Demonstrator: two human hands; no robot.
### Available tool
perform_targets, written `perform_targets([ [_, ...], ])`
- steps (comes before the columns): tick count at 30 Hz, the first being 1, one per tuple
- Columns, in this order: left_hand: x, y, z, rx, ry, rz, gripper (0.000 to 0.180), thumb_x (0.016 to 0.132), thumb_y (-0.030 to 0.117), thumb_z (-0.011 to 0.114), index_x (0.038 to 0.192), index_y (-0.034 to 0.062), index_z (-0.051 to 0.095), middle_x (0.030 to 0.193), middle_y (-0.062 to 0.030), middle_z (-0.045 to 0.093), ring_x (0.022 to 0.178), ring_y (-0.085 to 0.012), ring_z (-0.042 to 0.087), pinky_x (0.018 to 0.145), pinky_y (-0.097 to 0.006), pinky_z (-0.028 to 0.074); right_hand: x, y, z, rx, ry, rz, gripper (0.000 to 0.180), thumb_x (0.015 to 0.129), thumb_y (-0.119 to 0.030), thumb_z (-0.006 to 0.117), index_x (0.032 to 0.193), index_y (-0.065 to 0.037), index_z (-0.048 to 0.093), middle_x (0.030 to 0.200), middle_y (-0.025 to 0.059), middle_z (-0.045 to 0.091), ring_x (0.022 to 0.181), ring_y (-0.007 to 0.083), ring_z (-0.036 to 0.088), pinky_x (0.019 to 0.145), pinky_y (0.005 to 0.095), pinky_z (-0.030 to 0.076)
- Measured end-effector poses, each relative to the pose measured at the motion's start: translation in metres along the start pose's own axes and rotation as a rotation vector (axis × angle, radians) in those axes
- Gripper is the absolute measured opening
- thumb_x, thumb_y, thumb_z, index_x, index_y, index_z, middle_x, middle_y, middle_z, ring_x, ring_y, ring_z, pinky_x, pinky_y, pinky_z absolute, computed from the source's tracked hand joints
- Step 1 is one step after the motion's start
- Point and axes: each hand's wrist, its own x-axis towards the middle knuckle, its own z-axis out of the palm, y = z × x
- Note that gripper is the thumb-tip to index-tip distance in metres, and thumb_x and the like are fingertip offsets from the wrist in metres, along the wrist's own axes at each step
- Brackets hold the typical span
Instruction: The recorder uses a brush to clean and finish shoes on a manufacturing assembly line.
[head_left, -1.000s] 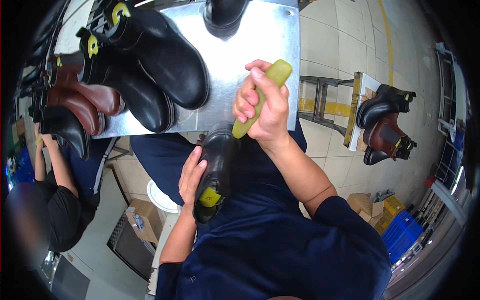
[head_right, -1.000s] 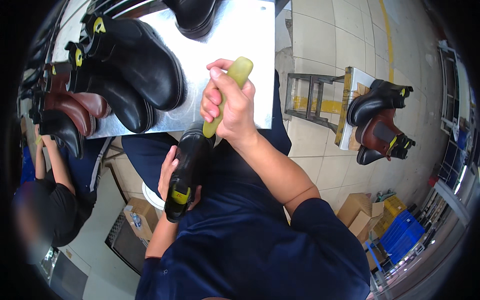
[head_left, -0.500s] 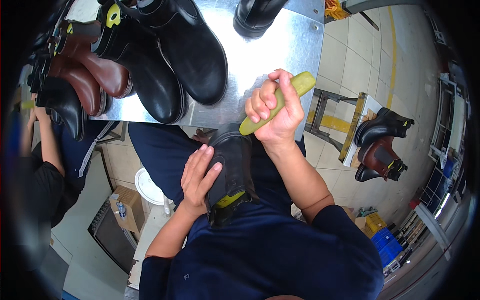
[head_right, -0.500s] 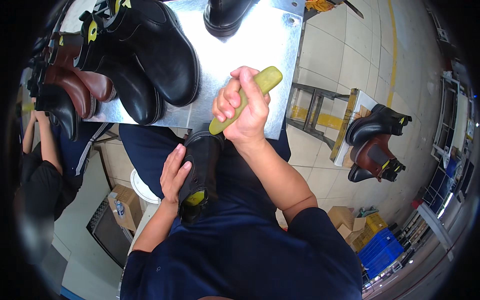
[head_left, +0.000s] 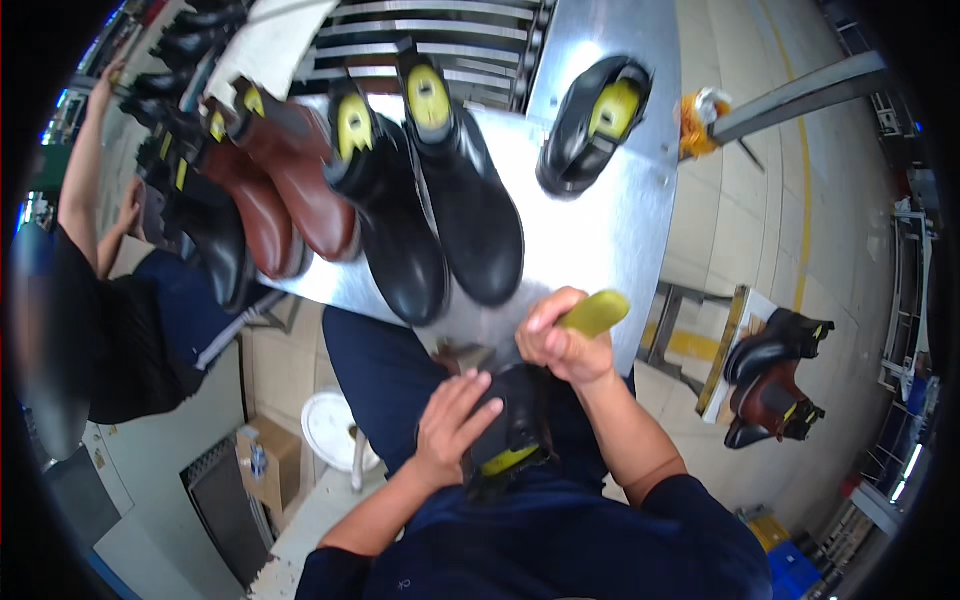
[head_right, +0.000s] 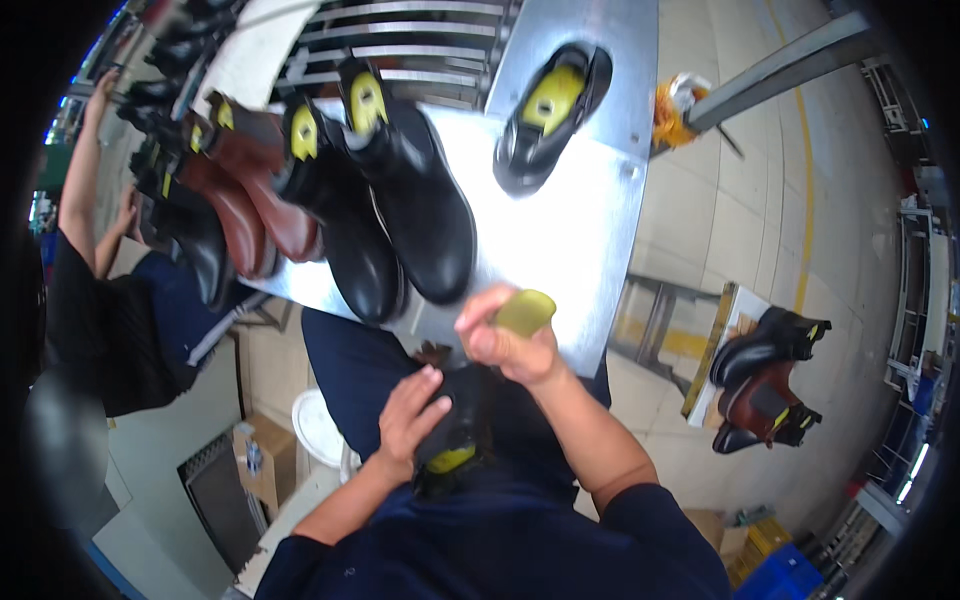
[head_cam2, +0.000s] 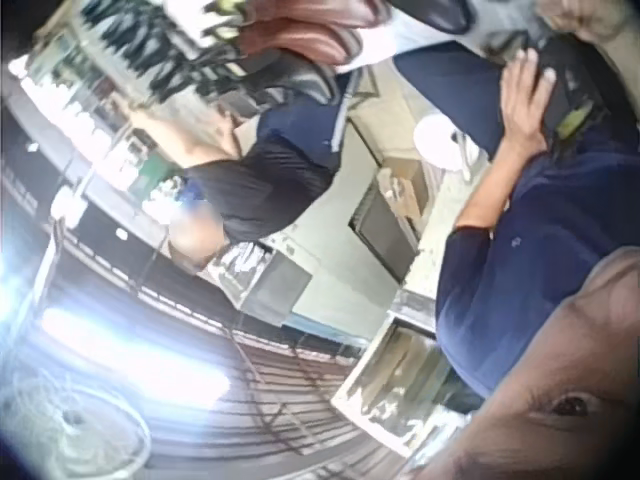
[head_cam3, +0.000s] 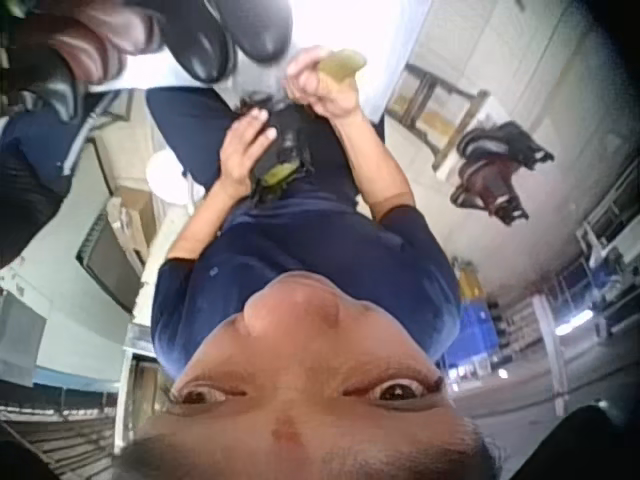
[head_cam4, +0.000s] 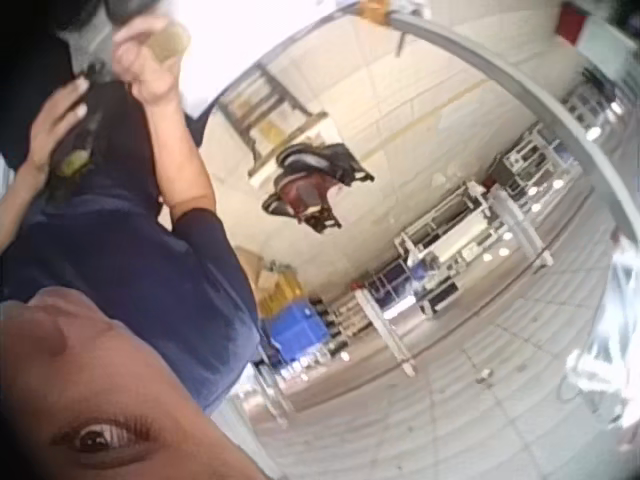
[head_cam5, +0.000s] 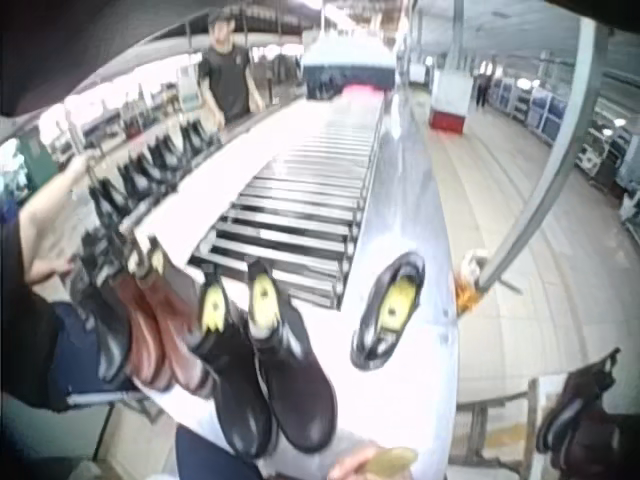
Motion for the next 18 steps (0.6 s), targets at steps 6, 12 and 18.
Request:
perform_targets([
  [6,0.001,0.012,-0.004,-0.03,0.04,-0.019,0.05,0.084,0.019,0.069,0.131,0.0036,0.063,0.141,-0.0266,0.058,0.128,-0.0452,0.059,0.107,-0.052,0.046,-0.006,-0.004,0.008,-0.025,-0.032,0.019,0.023,0.096,-0.016,0.072,0.104,0.004,0.066,0.078,0.0075,0.061,0.058,0.0079,0.049,0.051,0.0236,0.036],
  [12,0.005,0.017,-0.007,-0.018,0.058,-0.001,0.058,0.08,0.019,0.077,0.132,-0.0019,0.061,0.14,-0.0288,0.058,0.128,-0.0449,0.06,0.108,-0.049,0.046,-0.003,-0.007,0.02,-0.176,0.049,0.002,0.027,0.1,-0.024,0.067,0.105,0.002,0.061,0.067,0.0027,0.048,0.053,0.0093,0.039,0.051,0.0255,0.033],
  [18,0.009,0.012,-0.007,-0.457,0.021,-0.428,0.074,0.07,0.021,0.088,0.133,-0.0049,0.06,0.128,-0.0246,0.067,0.118,-0.0344,0.067,0.105,-0.042,0.05,0.001,-0.043,0.01,-0.246,0.193,-0.292,0.036,0.103,-0.041,0.059,0.105,-0.006,0.058,0.063,0.0018,0.043,0.049,0.0143,0.043,0.047,0.0325,0.041],
])
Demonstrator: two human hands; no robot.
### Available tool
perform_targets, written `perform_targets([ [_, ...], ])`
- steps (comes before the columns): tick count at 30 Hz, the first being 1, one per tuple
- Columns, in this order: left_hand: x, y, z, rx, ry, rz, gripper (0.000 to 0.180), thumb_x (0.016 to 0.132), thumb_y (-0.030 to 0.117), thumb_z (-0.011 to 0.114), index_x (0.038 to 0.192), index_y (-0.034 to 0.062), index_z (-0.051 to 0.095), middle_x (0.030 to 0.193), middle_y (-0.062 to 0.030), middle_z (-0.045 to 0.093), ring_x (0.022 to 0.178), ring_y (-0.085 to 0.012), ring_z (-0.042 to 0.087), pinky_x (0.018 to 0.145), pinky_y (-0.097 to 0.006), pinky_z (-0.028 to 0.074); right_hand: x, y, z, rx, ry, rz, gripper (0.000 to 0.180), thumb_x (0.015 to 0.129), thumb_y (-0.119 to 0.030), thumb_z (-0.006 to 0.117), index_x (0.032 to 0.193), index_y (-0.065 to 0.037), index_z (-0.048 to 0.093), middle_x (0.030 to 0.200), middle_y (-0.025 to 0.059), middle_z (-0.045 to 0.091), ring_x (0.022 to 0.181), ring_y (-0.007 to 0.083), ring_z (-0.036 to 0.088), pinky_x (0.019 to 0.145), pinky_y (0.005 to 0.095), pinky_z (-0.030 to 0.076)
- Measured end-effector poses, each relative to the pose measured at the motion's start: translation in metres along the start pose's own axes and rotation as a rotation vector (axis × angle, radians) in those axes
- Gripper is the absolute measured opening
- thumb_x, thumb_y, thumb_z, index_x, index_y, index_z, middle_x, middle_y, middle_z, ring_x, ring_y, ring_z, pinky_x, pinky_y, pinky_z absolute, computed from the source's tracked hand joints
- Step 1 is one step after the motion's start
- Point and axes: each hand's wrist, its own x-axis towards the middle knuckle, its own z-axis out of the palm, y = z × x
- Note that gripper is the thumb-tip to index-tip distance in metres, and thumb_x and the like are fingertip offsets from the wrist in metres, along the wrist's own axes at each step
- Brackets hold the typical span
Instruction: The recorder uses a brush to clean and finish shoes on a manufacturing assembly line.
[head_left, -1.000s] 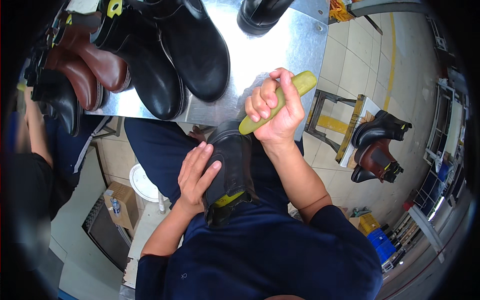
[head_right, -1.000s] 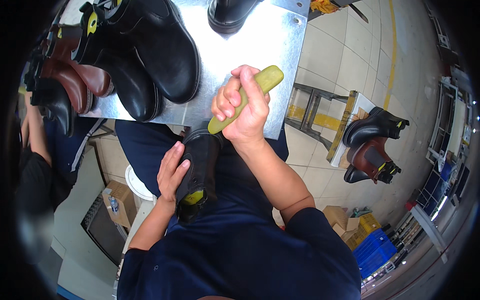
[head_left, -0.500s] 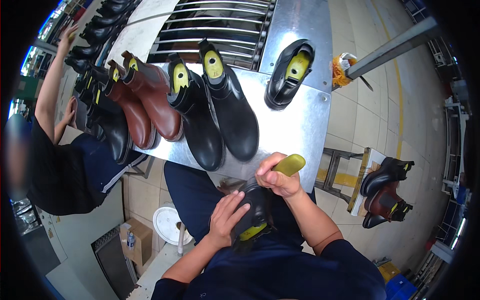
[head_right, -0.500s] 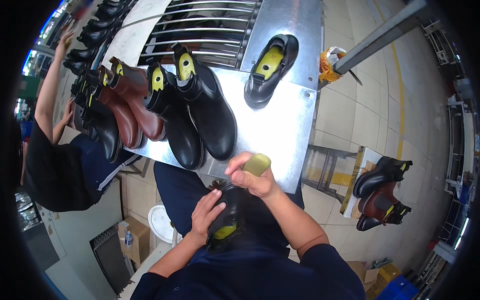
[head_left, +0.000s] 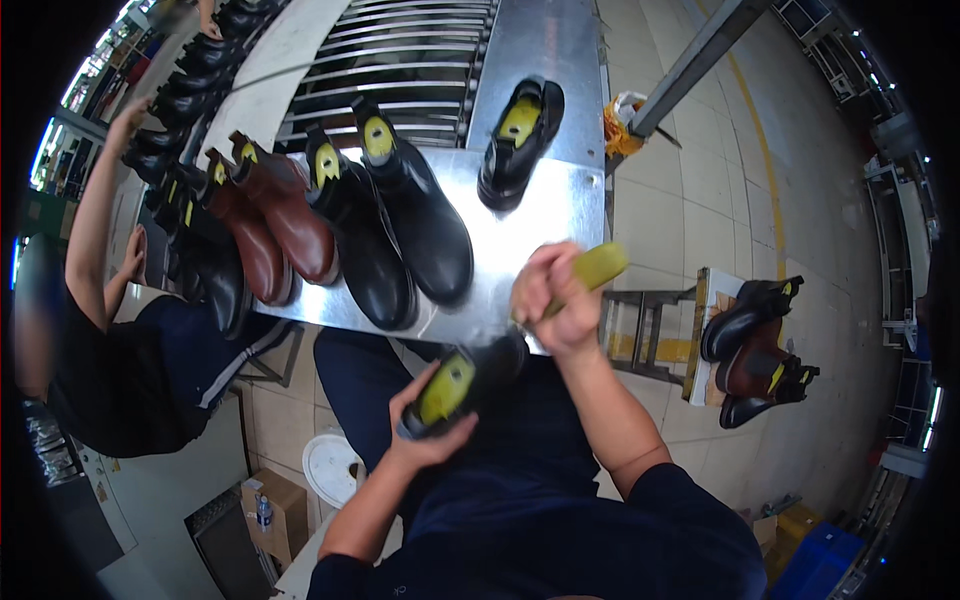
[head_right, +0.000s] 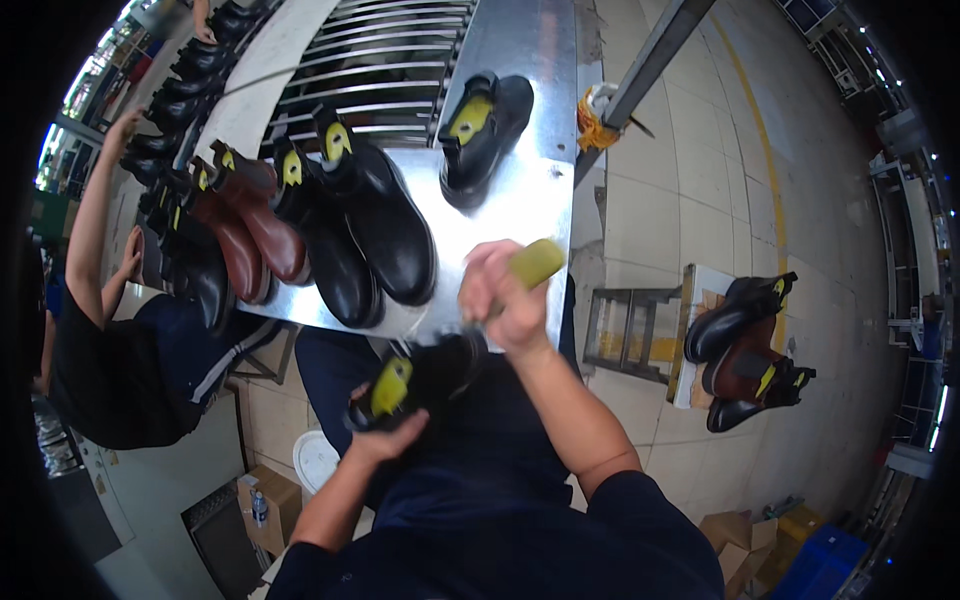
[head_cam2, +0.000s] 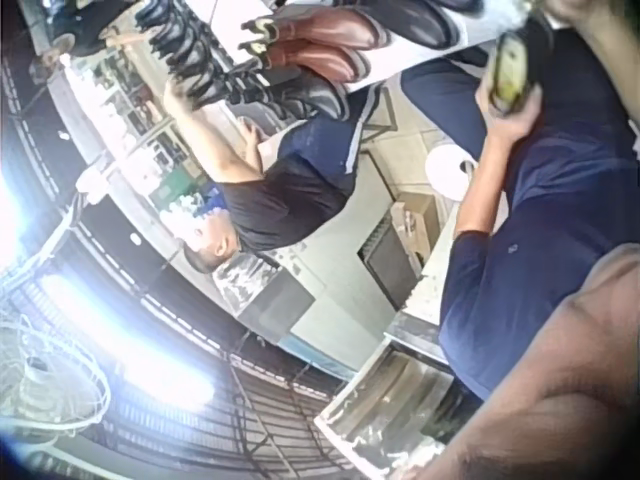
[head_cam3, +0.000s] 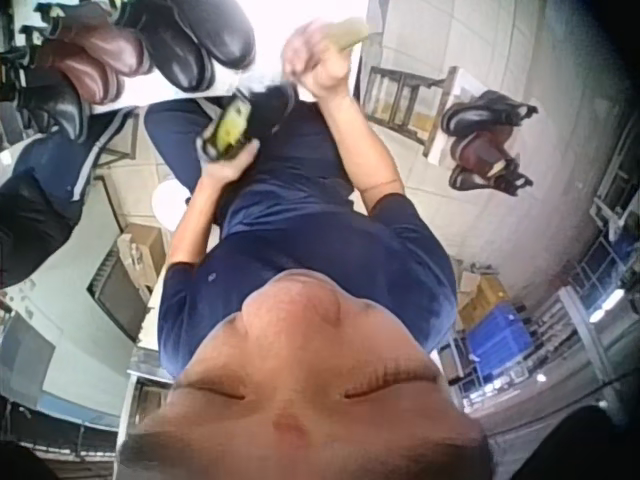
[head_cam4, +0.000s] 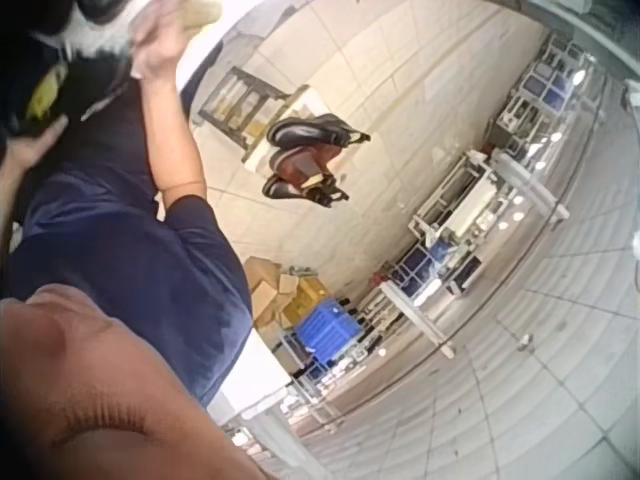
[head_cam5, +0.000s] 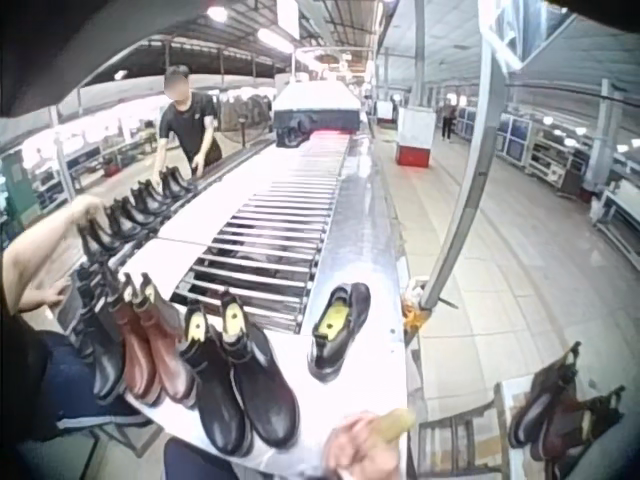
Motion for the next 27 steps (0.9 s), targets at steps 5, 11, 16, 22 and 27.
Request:
perform_targets([
  [5,0.07,0.056,0.039,-0.476,0.202,0.062,0.049,0.089,0.014,0.074,0.132,-0.004,0.06,0.124,-0.0118,0.066,0.114,-0.0225,0.063,0.102,-0.035,0.047,0.035,-0.051,-0.01,-0.125,0.146,-0.386,0.032,0.106,-0.036,0.057,0.109,-0.005,0.058,0.073,0.0027,0.051,0.068,0.0165,0.054,0.071,0.0397,0.052],
  [11,0.119,0.066,0.084,-0.635,0.318,-0.105,0.042,0.091,0.017,0.072,0.126,-0.004,0.061,0.118,-0.0095,0.066,0.105,-0.018,0.063,0.095,-0.032,0.049,0.049,-0.046,-0.032,-0.1,0.309,-0.418,0.036,0.105,-0.043,0.056,0.105,-0.008,0.059,0.069,0.0009,0.045,0.064,0.0164,0.049,0.07,0.0391,0.049],
  [16,0.129,0.058,0.073,-0.718,0.311,-0.233,0.054,0.091,0.019,0.071,0.137,-0.0008,0.052,0.122,-0.0116,0.064,0.106,-0.0207,0.065,0.095,-0.033,0.052,0.066,-0.034,-0.024,0.02,0.351,-0.39,0.033,0.105,-0.035,0.062,0.102,-0.002,0.058,0.067,0.0006,0.046,0.062,0.0139,0.049,0.066,0.0359,0.05],
  [22,0.121,0.06,0.071,-0.678,0.381,-0.218,0.045,0.091,0.02,0.073,0.126,-0.0046,0.06,0.12,-0.0096,0.065,0.104,-0.0181,0.062,0.095,-0.032,0.049,0.084,-0.01,-0.015,-0.166,0.471,-0.284,0.021,0.102,-0.019,0.067,0.101,0.001,0.063,0.07,0.0047,0.059,0.058,0.0116,0.056,0.059,0.0298,0.049],
  [27,0.125,0.044,0.072,-0.673,0.318,-0.197,0.042,0.089,0.018,0.073,0.123,-0.0039,0.062,0.116,-0.008,0.066,0.103,-0.0174,0.061,0.095,-0.031,0.047,0.087,-0.009,-0.019,-0.251,0.401,-0.193,0.02,0.1,-0.017,0.068,0.097,0.003,0.066,0.078,0.0045,0.062,0.059,0.0093,0.051,0.058,0.0279,0.046],
])
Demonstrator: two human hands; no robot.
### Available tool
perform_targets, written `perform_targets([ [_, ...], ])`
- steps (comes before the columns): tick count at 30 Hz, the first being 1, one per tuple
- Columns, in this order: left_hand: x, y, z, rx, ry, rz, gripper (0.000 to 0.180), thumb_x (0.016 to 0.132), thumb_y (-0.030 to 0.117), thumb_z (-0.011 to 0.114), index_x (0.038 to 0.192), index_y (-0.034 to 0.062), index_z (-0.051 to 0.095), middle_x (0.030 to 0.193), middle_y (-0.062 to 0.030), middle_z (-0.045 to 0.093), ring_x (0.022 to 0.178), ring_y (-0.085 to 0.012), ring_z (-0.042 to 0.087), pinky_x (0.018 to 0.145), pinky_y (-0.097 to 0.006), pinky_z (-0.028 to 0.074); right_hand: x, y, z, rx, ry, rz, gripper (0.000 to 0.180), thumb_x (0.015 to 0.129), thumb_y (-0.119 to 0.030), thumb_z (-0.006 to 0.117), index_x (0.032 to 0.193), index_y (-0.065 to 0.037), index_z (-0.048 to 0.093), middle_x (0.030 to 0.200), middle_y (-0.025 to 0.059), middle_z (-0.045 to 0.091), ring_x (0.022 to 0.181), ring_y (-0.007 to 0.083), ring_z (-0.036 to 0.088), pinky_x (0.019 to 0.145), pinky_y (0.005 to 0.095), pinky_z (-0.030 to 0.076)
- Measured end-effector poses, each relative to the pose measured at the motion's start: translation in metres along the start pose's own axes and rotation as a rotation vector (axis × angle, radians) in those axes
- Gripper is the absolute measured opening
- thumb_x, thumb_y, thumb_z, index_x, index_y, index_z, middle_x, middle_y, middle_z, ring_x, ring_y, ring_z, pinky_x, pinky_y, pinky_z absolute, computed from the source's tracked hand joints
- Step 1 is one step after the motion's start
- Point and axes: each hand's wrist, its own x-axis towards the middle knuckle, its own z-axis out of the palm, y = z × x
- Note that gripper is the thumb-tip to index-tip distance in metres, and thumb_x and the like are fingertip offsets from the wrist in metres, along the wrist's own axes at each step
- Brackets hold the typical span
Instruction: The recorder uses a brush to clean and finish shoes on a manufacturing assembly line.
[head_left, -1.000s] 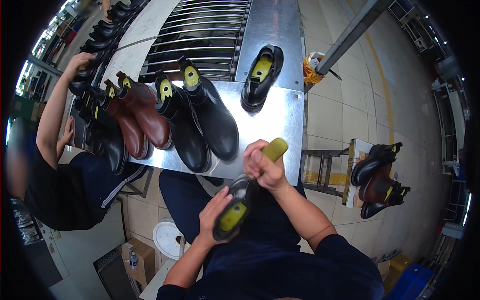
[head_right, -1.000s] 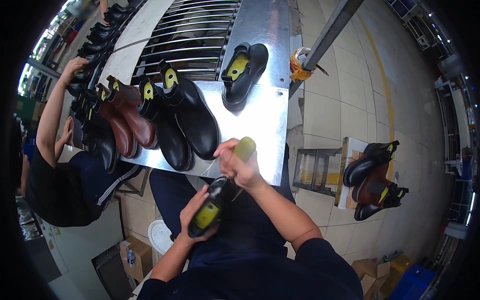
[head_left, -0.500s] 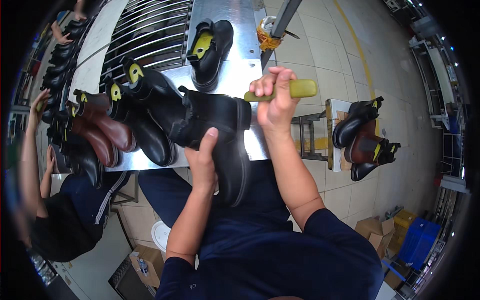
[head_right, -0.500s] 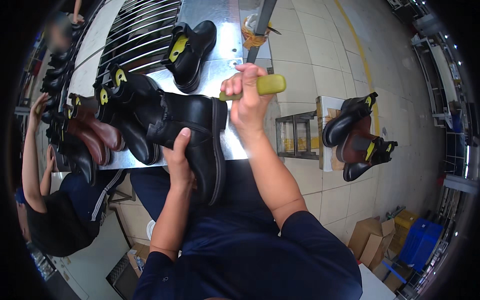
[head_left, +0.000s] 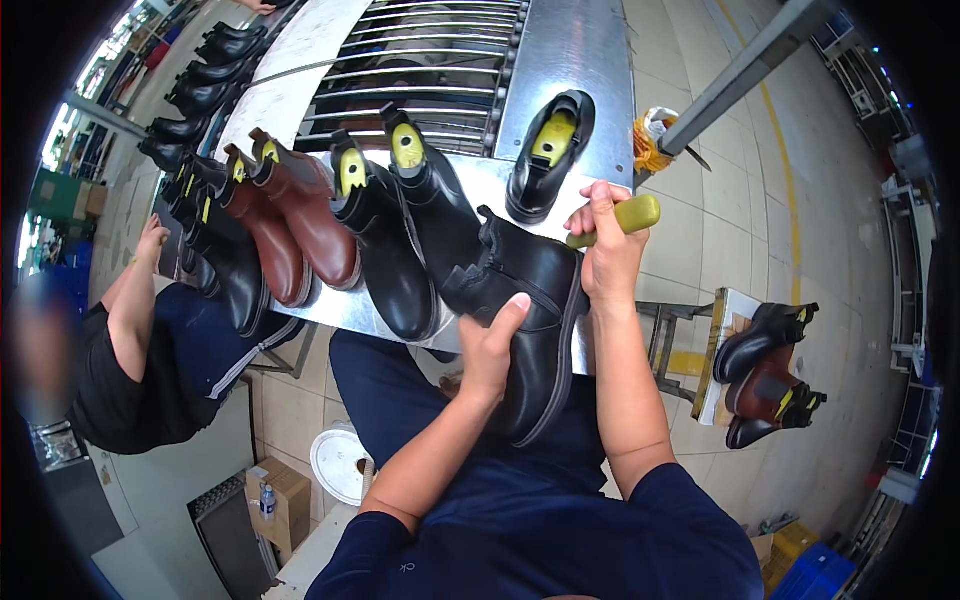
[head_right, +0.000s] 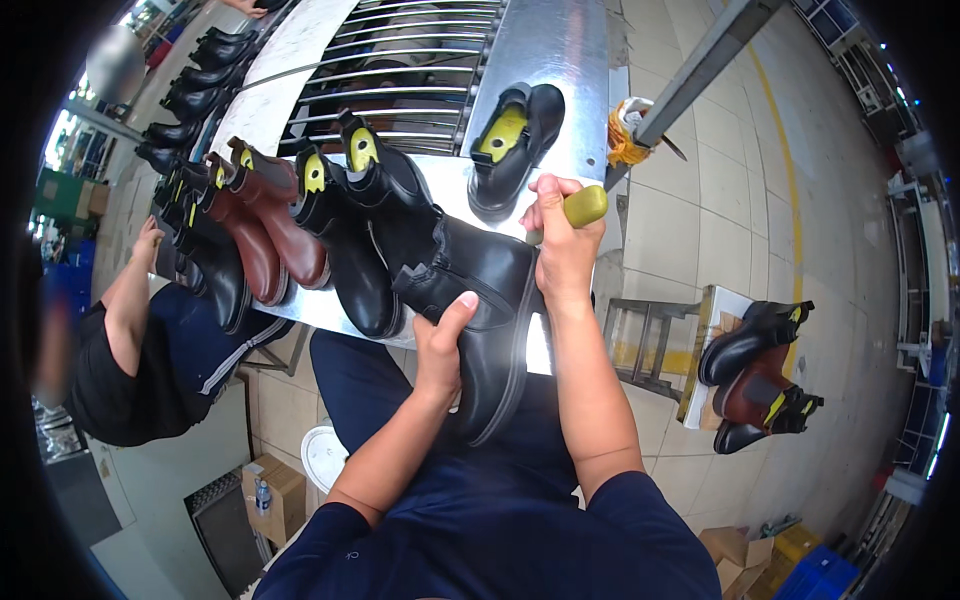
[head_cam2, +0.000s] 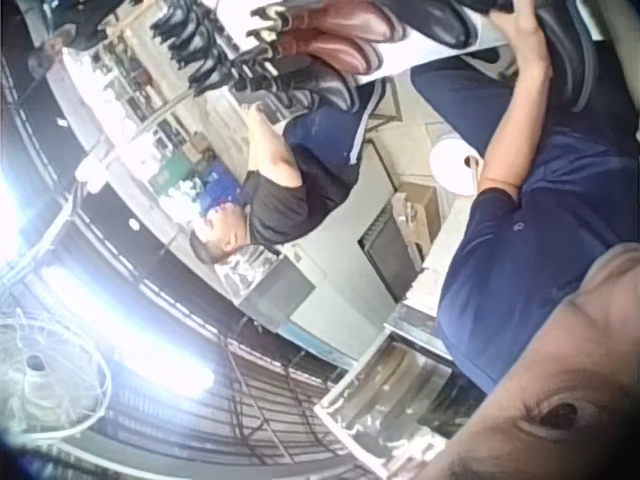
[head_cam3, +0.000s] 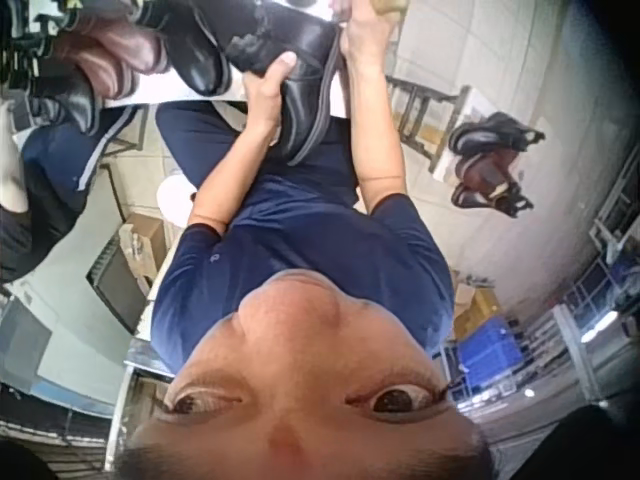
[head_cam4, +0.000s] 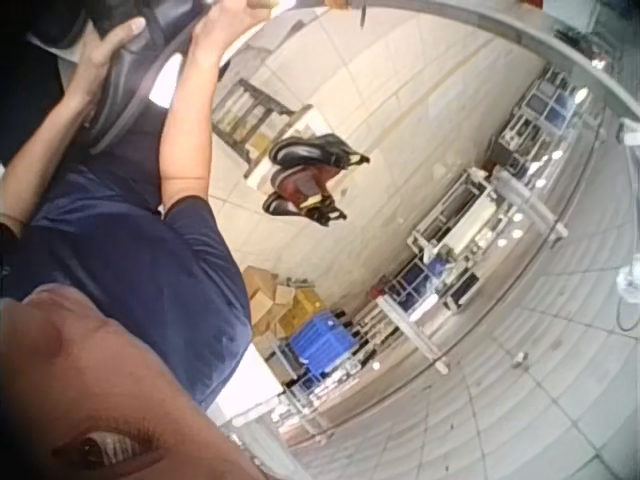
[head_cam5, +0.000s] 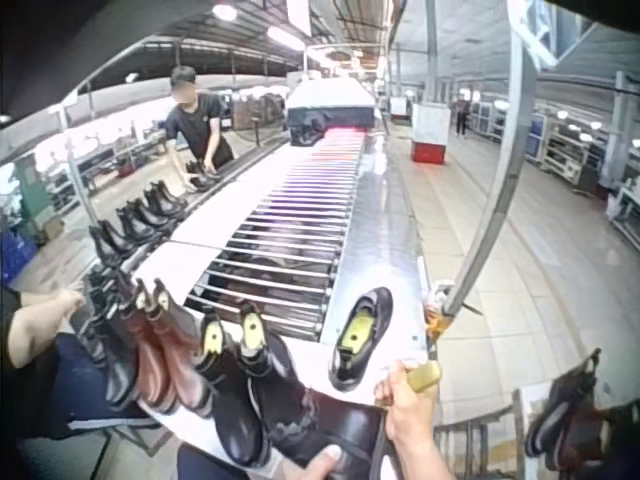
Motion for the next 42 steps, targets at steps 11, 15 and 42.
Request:
perform_targets([
  [11,0.011,0.007,-0.003,-0.026,0.028,0.004,0.029,0.09,0.017,0.071,0.112,-0.0011,0.065,0.104,-0.0053,0.067,0.092,-0.0135,0.063,0.085,-0.029,0.049,-0.022,0.001,-0.004,0.0,-0.274,-0.245,0.027,0.105,-0.022,0.057,0.085,-0.004,0.053,0.065,0.0026,0.041,0.058,0.0165,0.04,0.06,0.0352,0.04],
  [15,0.01,-0.001,-0.006,0.019,-0.008,0.001,0.036,0.09,0.017,0.07,0.12,-0.0007,0.062,0.109,-0.0065,0.067,0.097,-0.0147,0.064,0.089,-0.029,0.049,-0.027,0.001,-0.014,0.101,-0.323,-0.384,0.017,0.101,-0.012,0.061,0.089,-0.001,0.059,0.071,0.0076,0.055,0.061,0.0169,0.047,0.06,0.0329,0.041],
  [42,0.0,-0.001,0.001,-0.061,0.017,-0.027,0.019,0.09,0.014,0.071,0.102,0.0,0.068,0.098,-0.0016,0.067,0.09,-0.0103,0.061,0.081,-0.027,0.048,-0.086,-0.012,-0.017,0.065,-0.213,-0.349,0.024,0.105,-0.022,0.054,0.087,-0.006,0.052,0.06,-0.0001,0.037,0.05,0.0133,0.036,0.052,0.0321,0.036],
])
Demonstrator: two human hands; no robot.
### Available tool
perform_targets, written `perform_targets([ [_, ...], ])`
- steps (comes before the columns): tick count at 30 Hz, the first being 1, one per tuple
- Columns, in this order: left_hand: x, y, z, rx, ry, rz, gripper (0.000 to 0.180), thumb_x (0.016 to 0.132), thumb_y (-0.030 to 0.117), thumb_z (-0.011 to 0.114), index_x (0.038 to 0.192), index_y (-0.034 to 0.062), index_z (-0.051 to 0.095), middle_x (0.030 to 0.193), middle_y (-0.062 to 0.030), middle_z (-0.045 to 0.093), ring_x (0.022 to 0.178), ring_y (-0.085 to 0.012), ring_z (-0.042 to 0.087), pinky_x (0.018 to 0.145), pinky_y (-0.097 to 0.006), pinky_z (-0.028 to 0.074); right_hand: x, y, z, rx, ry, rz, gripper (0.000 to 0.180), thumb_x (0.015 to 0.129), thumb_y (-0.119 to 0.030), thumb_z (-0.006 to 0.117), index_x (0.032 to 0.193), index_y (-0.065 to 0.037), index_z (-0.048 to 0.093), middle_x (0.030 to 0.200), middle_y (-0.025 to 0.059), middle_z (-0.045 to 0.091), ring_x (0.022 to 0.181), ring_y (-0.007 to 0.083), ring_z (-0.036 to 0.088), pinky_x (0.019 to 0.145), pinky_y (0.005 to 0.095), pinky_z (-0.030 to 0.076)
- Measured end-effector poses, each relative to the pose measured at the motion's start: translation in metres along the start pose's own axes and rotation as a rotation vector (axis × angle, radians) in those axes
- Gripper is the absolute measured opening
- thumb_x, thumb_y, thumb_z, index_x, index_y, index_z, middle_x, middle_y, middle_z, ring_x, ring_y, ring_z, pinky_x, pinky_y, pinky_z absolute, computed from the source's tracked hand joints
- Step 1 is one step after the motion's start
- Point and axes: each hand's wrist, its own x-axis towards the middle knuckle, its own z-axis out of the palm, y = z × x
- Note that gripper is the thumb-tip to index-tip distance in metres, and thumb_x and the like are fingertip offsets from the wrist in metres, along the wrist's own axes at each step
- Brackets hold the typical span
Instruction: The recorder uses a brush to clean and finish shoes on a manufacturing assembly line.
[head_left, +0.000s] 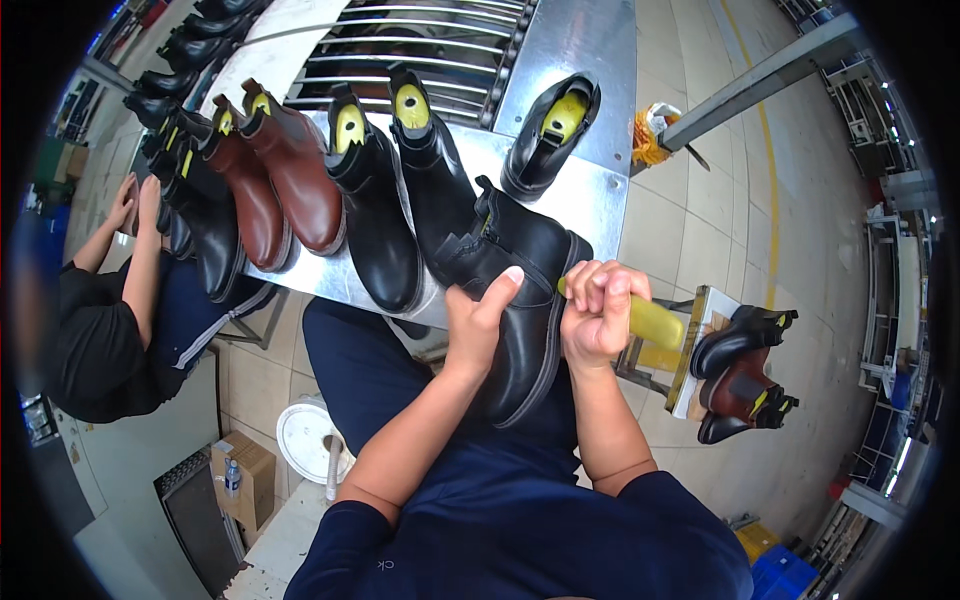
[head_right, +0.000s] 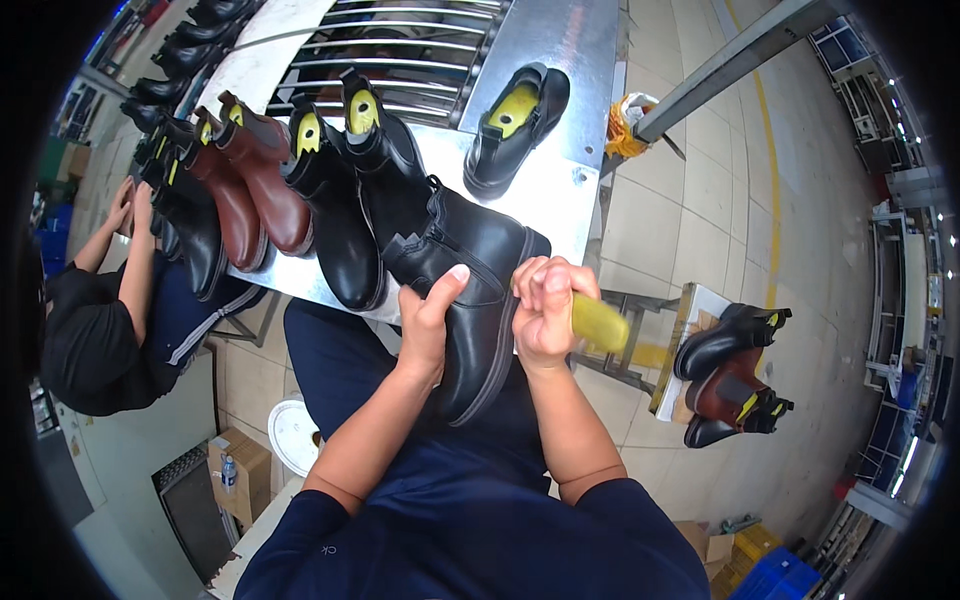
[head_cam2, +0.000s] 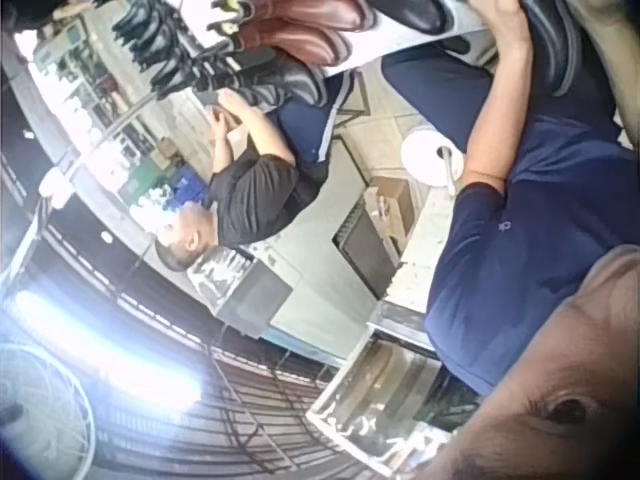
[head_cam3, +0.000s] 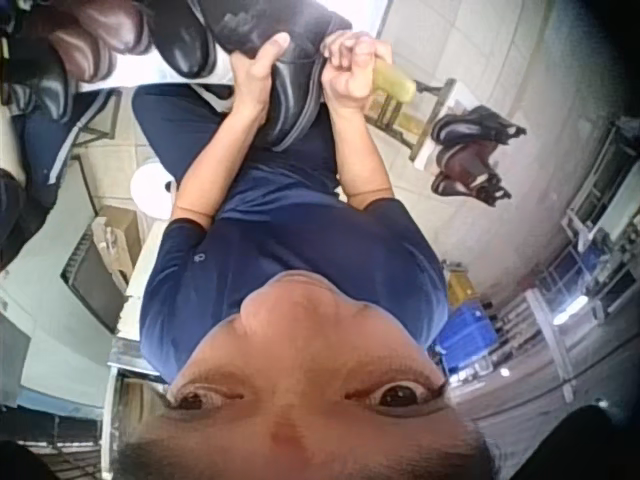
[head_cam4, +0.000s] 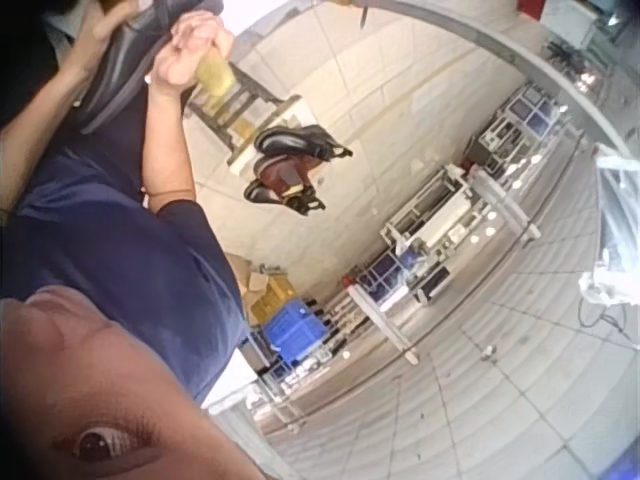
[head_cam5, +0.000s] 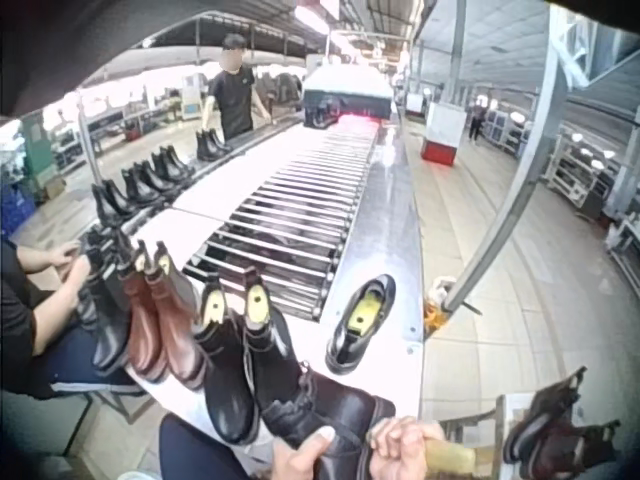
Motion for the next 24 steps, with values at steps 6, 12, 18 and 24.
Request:
perform_targets([
  [6,0.004,0.007,0.0,0.046,0.027,0.011,0.029,0.089,0.019,0.073,0.108,-0.0038,0.069,0.1,-0.0033,0.069,0.089,-0.0126,0.063,0.082,-0.027,0.05,0.028,0.008,-0.001,0.225,0.21,0.322,0.013,0.103,-0.016,0.059,0.095,-0.012,0.05,0.06,-0.0029,0.036,0.048,0.0102,0.039,0.048,0.0277,0.038],
  [12,0.008,0.01,0.001,0.024,0.02,0.029,0.022,0.09,0.018,0.07,0.104,0.0001,0.07,0.097,-0.004,0.069,0.086,-0.0118,0.064,0.079,-0.027,0.05,0.031,0.007,0.006,0.162,0.176,0.342,0.016,0.103,-0.017,0.061,0.094,-0.008,0.051,0.058,-0.0014,0.037,0.044,0.01,0.037,0.044,0.0278,0.038],
  [18,0.003,0.007,0.005,0.02,0.069,0.035,0.022,0.089,0.018,0.071,0.101,0.0006,0.07,0.094,-0.0037,0.07,0.085,-0.0114,0.064,0.079,-0.027,0.05,0.015,-0.001,0.002,0.157,0.157,0.351,0.016,0.104,-0.015,0.059,0.093,-0.008,0.049,0.058,-0.0008,0.037,0.045,0.0097,0.038,0.044,0.0277,0.038],
  [24,0.002,0.006,0.004,0.024,0.063,0.029,0.022,0.089,0.019,0.071,0.099,-0.0004,0.071,0.092,-0.0041,0.07,0.082,-0.0114,0.064,0.077,-0.027,0.05,0.008,-0.002,0.0,0.154,0.149,0.32,0.015,0.104,-0.015,0.057,0.094,-0.008,0.048,0.059,-0.0004,0.037,0.045,0.0097,0.038,0.045,0.0279,0.039],
])
